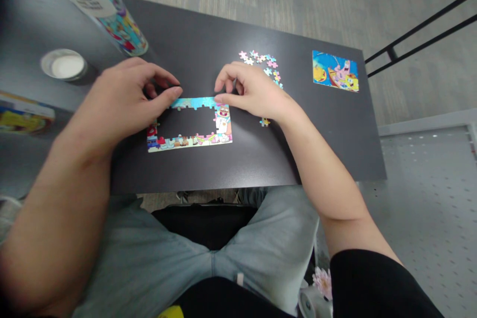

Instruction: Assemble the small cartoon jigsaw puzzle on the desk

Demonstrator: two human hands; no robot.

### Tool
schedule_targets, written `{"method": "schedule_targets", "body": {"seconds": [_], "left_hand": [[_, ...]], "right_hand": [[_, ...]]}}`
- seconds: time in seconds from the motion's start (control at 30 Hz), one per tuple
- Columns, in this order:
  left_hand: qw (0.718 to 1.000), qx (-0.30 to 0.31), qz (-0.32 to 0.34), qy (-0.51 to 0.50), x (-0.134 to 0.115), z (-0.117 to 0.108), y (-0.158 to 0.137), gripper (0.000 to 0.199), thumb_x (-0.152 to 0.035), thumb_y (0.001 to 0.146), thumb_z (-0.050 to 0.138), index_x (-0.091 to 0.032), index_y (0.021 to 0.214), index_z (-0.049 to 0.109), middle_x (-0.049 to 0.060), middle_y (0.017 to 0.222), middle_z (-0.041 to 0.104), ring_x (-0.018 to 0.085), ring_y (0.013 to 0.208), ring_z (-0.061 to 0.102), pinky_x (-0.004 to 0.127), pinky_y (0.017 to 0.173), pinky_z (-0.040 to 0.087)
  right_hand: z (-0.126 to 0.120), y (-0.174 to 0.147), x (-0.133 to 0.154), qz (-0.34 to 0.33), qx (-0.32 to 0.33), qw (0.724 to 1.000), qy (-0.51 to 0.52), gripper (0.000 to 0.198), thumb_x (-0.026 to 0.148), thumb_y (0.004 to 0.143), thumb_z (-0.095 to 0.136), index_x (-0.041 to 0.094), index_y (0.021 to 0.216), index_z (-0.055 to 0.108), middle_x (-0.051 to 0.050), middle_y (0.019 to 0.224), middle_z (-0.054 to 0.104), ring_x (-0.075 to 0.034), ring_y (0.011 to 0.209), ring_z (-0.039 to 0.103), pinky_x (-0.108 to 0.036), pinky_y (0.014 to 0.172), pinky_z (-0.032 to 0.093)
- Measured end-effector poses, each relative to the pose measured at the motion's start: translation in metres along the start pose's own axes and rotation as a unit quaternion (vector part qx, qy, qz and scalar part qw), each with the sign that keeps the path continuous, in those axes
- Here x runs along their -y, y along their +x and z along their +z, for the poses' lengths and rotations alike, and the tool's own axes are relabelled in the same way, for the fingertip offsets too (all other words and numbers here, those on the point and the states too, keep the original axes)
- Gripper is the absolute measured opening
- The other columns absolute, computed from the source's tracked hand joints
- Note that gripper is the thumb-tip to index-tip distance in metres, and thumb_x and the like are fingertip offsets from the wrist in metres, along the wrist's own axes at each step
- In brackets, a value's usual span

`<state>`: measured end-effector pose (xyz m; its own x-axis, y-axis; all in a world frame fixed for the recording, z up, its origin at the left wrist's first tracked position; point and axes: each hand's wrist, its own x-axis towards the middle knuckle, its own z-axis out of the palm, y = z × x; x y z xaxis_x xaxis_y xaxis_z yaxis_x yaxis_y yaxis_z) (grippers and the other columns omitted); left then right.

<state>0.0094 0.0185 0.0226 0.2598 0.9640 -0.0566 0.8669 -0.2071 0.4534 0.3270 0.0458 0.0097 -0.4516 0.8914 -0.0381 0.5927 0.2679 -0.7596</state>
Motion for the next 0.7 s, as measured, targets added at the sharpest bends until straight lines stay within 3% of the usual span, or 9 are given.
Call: {"method": "schedule_targets", "body": {"seconds": [0.2, 0.27, 0.37, 0.5, 0.7], "left_hand": [[1.0, -0.007, 0.0, -0.012, 0.005, 0.002, 0.002, 0.043, -0.056, 0.115, 0.067, -0.03, 0.137, 0.092, 0.009, 0.138, 0.083, 0.029, 0.112, 0.075, 0.047, 0.11, 0.062], [1.0, -0.012, 0.008, -0.018, 0.008, 0.002, 0.003, 0.039, -0.056, 0.114, 0.068, -0.032, 0.132, 0.092, 0.009, 0.134, 0.082, 0.03, 0.108, 0.077, 0.048, 0.106, 0.062], [0.999, -0.016, 0.023, -0.022, 0.011, 0.002, 0.005, 0.038, -0.058, 0.113, 0.067, -0.032, 0.129, 0.09, 0.009, 0.13, 0.081, 0.032, 0.104, 0.078, 0.049, 0.101, 0.061], [1.0, -0.006, 0.019, -0.019, 0.009, -0.001, 0.005, 0.043, -0.057, 0.112, 0.066, -0.027, 0.13, 0.09, 0.011, 0.13, 0.08, 0.033, 0.105, 0.076, 0.051, 0.1, 0.059], [1.0, 0.003, 0.013, -0.017, 0.008, -0.002, 0.005, 0.049, -0.059, 0.11, 0.065, -0.023, 0.132, 0.09, 0.012, 0.131, 0.079, 0.031, 0.105, 0.074, 0.049, 0.098, 0.054]], "right_hand": [[-0.037, 0.006, -0.042, 0.004, -0.161, 0.987, -0.025, 0.062, 0.087, 0.109, 0.095, 0.026, 0.118, 0.088, -0.006, 0.105, 0.081, -0.029, 0.103, 0.077, -0.046, 0.094, 0.065], [-0.051, 0.008, -0.057, 0.015, -0.207, 0.977, -0.046, 0.056, 0.083, 0.111, 0.093, 0.028, 0.119, 0.087, -0.007, 0.107, 0.083, -0.029, 0.101, 0.076, -0.047, 0.094, 0.065], [-0.067, 0.007, -0.073, 0.028, -0.248, 0.965, -0.085, 0.029, 0.055, 0.113, 0.09, 0.027, 0.117, 0.086, -0.007, 0.104, 0.082, -0.026, 0.092, 0.07, -0.047, 0.091, 0.062], [-0.079, 0.0, -0.08, 0.049, -0.255, 0.958, -0.119, 0.006, 0.029, 0.104, 0.084, 0.027, 0.109, 0.086, -0.006, 0.101, 0.081, -0.026, 0.089, 0.069, -0.048, 0.093, 0.059], [-0.085, -0.009, -0.078, 0.084, -0.177, 0.974, -0.109, 0.014, 0.037, 0.098, 0.095, 0.025, 0.1, 0.09, -0.005, 0.096, 0.084, -0.025, 0.086, 0.069, -0.048, 0.093, 0.06]]}}
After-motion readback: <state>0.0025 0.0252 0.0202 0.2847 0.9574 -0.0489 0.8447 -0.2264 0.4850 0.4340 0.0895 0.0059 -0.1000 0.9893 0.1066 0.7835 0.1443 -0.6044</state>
